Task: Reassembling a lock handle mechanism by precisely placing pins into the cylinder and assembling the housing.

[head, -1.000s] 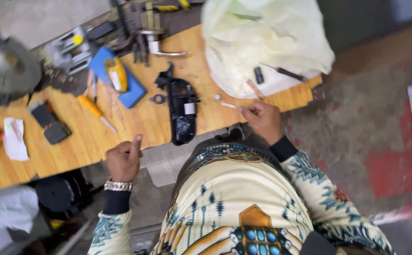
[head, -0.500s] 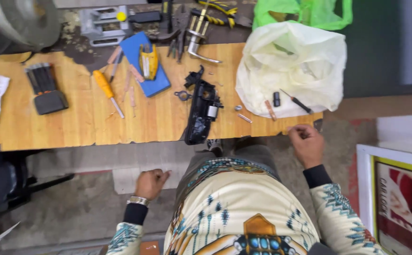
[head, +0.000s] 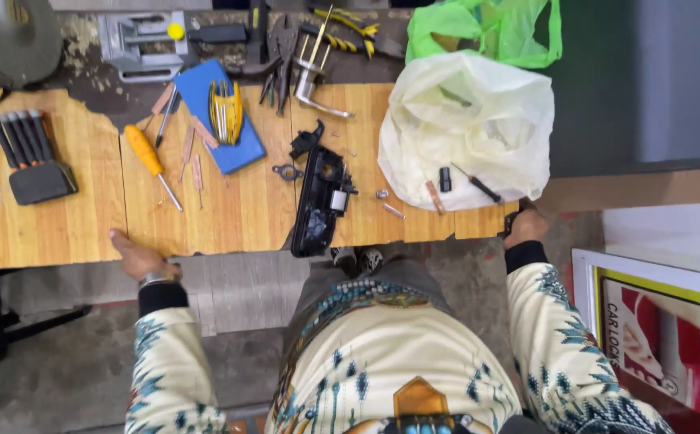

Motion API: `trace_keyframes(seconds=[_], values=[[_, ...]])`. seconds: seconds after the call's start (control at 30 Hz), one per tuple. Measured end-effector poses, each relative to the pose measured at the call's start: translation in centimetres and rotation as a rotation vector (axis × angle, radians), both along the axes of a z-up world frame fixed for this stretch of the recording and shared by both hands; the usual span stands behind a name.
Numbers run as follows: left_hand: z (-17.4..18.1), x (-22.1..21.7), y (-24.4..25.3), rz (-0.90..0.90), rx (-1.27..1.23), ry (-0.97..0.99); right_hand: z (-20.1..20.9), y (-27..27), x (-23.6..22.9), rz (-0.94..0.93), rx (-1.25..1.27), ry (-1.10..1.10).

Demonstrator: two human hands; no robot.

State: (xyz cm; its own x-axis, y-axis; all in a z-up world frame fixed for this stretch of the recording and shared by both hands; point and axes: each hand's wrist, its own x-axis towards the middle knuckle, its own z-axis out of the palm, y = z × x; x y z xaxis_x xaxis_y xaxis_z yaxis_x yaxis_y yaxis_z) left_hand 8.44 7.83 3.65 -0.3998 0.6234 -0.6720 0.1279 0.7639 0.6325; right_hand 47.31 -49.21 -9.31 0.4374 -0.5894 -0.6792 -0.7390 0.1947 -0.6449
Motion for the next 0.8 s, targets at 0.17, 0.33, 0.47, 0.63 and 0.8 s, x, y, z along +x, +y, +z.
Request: trace_keyframes(seconds=[0.17, 0.33, 0.47, 0.63, 0.8], values=[[-0.7, 3.1, 0.1, 0.46, 0.06, 0.041, -2.1, -0.2, 0.2, -0.042, -0.231, 0.138], [-3.5, 3.1, 1.1, 0.283, 0.132, 0.401, -1.6, -0.8, 0.0, 0.354, -0.432, 0.358], [-2.4, 3.4, 0.9, 0.244, 0.084, 0.441, -3.5, -3.0, -0.9, 1.529, -1.236, 0.617], [-3.0, 3.2, 1.2, 0.19, 0.115, 0.474, -2.1, -1.4, -1.1, 0.915, -0.824, 0.405], [-4.2, 2.9, 1.7, 0.212, 0.086, 0.454, -4.4, -3.8, -0.5, 1.353, -1.045, 0.65]])
